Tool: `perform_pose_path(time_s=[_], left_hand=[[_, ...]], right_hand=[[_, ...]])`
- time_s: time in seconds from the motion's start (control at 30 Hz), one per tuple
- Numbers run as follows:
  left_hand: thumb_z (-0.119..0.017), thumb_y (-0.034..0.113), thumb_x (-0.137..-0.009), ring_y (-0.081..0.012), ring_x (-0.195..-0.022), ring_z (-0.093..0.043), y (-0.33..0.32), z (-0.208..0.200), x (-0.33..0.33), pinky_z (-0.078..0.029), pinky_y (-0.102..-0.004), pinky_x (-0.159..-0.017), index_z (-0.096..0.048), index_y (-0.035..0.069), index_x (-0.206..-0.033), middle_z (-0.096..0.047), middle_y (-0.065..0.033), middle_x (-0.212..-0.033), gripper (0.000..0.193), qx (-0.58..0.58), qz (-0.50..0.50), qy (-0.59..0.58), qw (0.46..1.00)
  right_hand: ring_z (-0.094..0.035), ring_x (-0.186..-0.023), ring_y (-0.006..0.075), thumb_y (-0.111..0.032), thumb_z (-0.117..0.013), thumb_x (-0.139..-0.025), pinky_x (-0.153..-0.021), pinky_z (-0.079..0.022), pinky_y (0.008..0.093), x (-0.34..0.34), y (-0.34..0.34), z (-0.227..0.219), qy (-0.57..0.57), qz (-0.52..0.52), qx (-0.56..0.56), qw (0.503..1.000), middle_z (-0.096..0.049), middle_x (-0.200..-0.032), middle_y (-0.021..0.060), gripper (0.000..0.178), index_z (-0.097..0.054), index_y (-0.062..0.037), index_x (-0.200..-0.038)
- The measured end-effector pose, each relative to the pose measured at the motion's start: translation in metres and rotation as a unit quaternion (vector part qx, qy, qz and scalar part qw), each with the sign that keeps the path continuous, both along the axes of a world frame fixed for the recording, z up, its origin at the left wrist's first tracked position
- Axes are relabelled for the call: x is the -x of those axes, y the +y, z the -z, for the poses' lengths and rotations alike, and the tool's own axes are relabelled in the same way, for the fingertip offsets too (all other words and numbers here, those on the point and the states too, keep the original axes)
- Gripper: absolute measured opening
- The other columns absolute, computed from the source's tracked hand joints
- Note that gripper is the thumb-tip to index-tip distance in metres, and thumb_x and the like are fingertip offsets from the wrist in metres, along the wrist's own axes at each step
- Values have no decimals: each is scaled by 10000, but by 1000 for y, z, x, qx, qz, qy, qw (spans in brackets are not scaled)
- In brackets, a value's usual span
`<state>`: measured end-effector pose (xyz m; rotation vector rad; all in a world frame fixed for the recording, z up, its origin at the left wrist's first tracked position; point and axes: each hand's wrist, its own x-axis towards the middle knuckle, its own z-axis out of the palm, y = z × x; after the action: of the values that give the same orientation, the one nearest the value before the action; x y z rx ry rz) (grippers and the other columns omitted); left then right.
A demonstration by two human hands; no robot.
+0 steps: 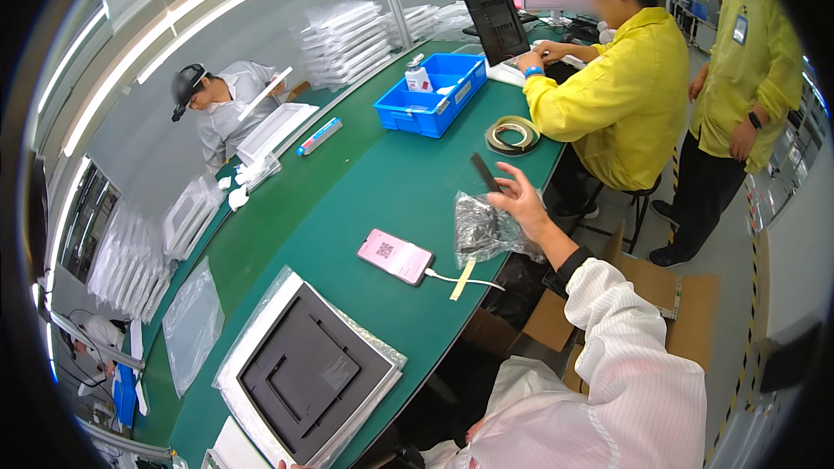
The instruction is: The recorder is assembling and packaging electronic components, including placing items into a plastic bag and boxes.
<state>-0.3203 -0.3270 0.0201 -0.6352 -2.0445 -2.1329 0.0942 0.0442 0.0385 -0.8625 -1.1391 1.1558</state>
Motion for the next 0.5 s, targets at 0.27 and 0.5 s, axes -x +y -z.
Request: perform_pose_path(time_s=[0.27,0.5], left_hand=[[-501,107,-900,-135,-468,-345,7,42,8,-277,-297,-435,-542,-50,-991,-463,-72,-639,185,-8,-125,111,986],[-596,193,-845,-280,-850,-518,1,37,-4,-419,-444,-742,-536,-47,-1033,-539,-208,-972,311,98,-169,73,978]], right_hand=[[-512,-995,274,-305,-681,-774,-837,-432,381,-11,3,18,403,-175,118,891,-495,-1185,198,629,-414,0,-1254],[-510,-1035,293,-379,-602,-814,-880,-409,421,-2,4,24,432,-157,139,877,-465,-1241,243,651,-395,43,-1265]])
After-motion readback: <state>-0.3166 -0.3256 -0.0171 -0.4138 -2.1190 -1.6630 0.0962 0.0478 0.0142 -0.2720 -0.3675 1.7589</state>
